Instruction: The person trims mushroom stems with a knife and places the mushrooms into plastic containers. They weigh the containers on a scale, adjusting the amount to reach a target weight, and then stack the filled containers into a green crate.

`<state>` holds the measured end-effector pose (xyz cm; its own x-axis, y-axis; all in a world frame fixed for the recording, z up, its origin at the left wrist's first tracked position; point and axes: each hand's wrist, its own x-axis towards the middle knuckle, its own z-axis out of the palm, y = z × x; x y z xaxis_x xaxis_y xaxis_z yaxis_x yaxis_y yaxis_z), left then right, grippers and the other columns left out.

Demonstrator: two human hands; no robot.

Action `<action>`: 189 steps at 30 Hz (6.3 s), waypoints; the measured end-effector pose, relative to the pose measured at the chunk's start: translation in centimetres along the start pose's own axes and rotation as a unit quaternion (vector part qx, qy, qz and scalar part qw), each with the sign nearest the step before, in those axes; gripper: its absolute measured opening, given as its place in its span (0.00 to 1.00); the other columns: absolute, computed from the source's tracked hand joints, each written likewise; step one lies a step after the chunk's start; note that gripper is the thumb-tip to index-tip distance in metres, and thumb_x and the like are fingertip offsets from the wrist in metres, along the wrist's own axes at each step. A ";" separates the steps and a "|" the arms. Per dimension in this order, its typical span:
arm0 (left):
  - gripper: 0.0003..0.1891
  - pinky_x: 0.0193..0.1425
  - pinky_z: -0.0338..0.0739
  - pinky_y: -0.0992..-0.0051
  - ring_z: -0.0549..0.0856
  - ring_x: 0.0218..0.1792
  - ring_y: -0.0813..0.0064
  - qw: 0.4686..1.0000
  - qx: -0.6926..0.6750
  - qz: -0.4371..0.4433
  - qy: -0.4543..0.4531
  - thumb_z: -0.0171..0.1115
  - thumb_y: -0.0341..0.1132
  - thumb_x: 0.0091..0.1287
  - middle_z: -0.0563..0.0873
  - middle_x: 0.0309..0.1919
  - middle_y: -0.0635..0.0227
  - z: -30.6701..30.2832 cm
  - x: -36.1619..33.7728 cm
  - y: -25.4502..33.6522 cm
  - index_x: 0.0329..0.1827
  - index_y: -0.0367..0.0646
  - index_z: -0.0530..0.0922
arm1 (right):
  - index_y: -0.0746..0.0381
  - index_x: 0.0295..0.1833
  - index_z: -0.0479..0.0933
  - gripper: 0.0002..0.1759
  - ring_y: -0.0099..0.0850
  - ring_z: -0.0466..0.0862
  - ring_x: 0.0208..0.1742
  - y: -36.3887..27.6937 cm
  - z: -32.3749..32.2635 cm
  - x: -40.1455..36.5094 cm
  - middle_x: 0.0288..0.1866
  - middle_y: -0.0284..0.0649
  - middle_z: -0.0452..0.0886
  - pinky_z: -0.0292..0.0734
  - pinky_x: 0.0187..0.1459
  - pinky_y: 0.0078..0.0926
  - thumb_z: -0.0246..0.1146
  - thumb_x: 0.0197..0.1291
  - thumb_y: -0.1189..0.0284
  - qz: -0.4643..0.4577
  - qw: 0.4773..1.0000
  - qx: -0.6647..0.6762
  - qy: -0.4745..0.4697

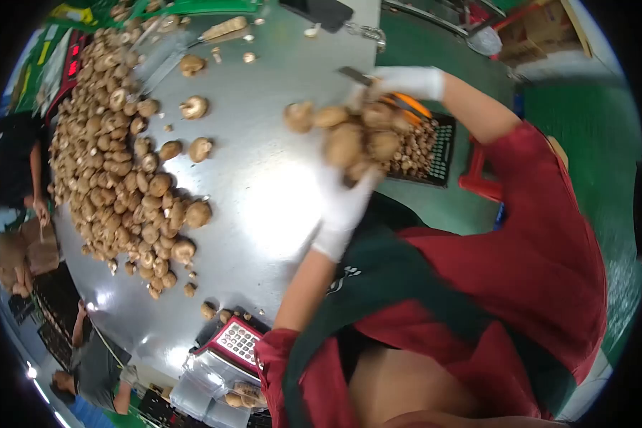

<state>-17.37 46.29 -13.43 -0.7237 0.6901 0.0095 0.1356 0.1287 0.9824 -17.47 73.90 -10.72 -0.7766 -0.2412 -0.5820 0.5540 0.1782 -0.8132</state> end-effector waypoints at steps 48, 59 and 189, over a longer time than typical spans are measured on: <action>0.28 0.77 0.63 0.64 0.67 0.73 0.61 0.874 -0.291 -0.021 0.388 0.47 0.33 0.77 0.63 0.75 0.52 -26.6 0.0 -2.1 0.78 0.39 0.55 | 0.66 0.32 0.82 0.13 0.30 0.80 0.53 -23.3 19.5 32.5 0.62 0.44 0.81 0.73 0.58 0.26 0.58 0.58 0.67 -0.109 0.939 -0.027 -0.326; 0.25 0.71 0.70 0.68 0.74 0.66 0.64 0.924 -0.318 -0.118 0.180 0.47 0.36 0.78 0.70 0.69 0.55 -17.6 2.5 -0.5 0.77 0.42 0.59 | 0.64 0.31 0.80 0.15 0.28 0.79 0.45 -15.9 10.4 20.1 0.39 0.37 0.84 0.72 0.52 0.27 0.56 0.61 0.63 -0.120 0.973 -0.099 -0.171; 0.24 0.74 0.57 0.48 0.66 0.69 0.42 0.817 0.451 -0.135 0.333 0.64 0.38 0.61 0.72 0.66 0.49 -24.5 -8.7 0.2 0.61 0.42 0.77 | 0.52 0.63 0.76 0.31 0.43 0.67 0.74 -18.0 22.1 22.5 0.70 0.38 0.72 0.67 0.68 0.44 0.61 0.49 0.79 -0.423 0.784 -0.453 0.033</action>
<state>-27.58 22.85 -8.72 -0.9764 0.0484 0.2104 0.1371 0.8917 0.4313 -38.35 44.20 -9.29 -0.7820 -0.5937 0.1897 -0.5847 0.5934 -0.5531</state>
